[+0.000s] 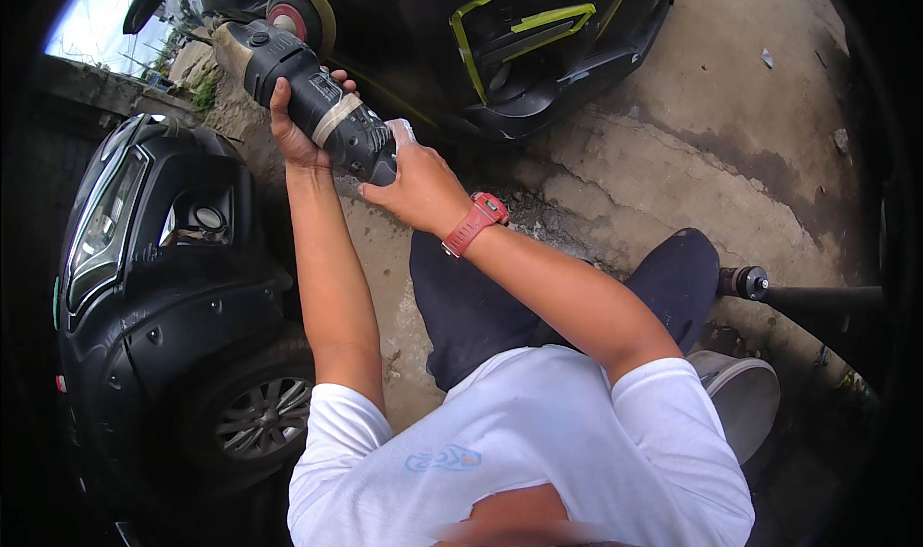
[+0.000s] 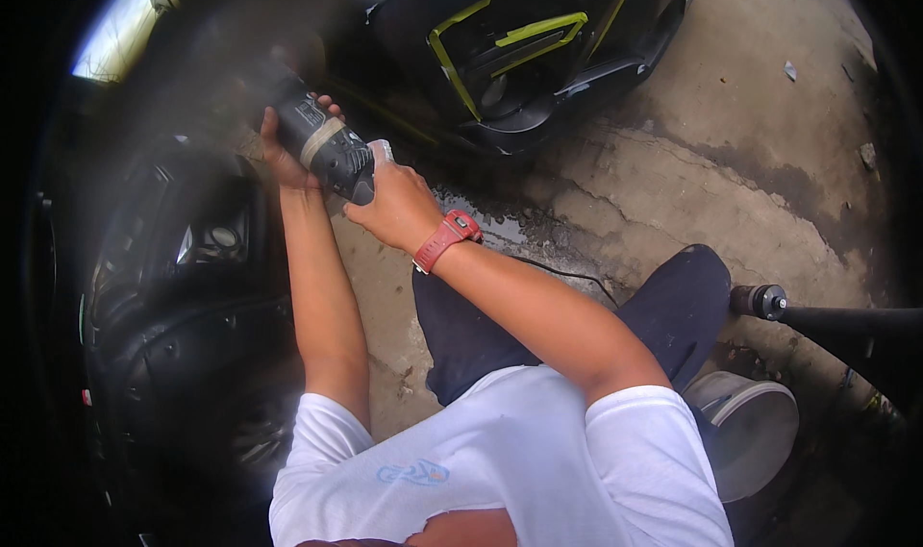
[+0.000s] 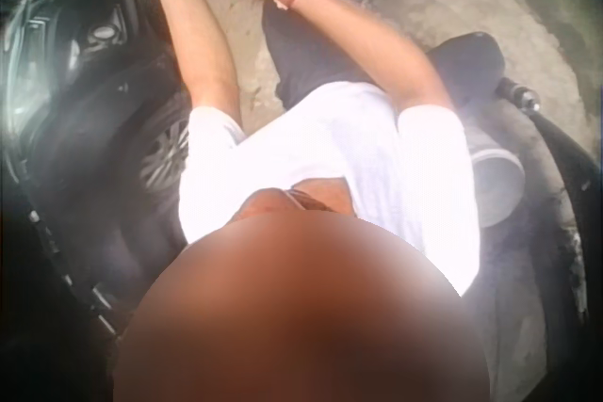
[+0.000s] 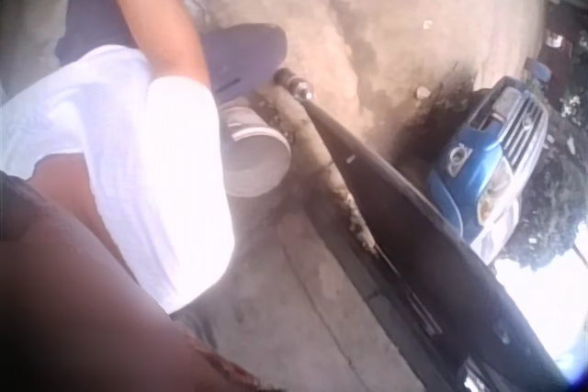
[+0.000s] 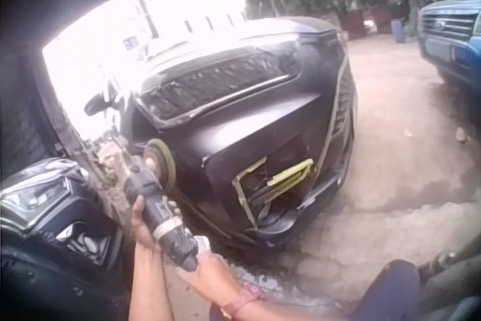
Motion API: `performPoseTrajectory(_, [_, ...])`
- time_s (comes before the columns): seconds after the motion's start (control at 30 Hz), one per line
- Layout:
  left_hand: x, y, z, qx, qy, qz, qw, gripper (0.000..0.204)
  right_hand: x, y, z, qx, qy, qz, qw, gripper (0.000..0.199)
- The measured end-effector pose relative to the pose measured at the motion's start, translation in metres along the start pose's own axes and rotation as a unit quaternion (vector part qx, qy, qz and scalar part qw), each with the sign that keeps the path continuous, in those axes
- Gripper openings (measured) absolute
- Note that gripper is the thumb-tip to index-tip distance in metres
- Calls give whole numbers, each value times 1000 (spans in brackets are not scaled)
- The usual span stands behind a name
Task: The person applies a substance to a black car bumper using a small tool, then uses a power polisher with different pads to polish the bumper surface. The person switches between pads and continues polishing the same area.
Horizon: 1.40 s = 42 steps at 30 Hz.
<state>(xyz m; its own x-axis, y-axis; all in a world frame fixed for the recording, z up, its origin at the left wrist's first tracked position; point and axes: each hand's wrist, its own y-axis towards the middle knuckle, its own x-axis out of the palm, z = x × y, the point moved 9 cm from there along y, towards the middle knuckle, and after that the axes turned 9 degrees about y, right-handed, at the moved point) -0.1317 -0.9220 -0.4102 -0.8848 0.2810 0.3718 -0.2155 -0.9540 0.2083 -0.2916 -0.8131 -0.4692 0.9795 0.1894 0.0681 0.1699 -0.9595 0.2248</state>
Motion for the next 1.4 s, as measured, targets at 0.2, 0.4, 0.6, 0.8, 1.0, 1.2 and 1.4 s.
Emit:
performPoseTrajectory(0.2, [-4, -4, -11, -9, 1, 14, 1000, 78, -5, -4, 10, 12, -32, -8, 999, 87])
performPoseTrajectory(0.4, [-12, -36, -59, -25, -14, 54, 998, 78, -15, -37, 38, 51, -49, -9, 997, 89])
performPoseTrajectory(0.6, [18, -28, -34, -20, -17, -4, 1000, 76, -18, -35, 20, 7, -10, 1, 1000, 81])
performPoseTrajectory(0.8, [66, -26, -21, -32, 31, -64, 997, 75, -30, -58, 6, 19, 63, 33, 997, 81])
performPoseTrajectory(1.0, [86, -52, -53, -27, 5, -100, 995, 78, -51, -91, 18, 20, 54, 34, 998, 88])
performPoseTrajectory(1.2, [55, -73, -84, -37, -6, -6, 999, 78, -51, -102, 44, 51, -12, 21, 998, 87])
performPoseTrajectory(1.4, [36, -72, -92, -41, -15, 24, 999, 77, -46, -92, 54, 56, -27, 8, 998, 88])
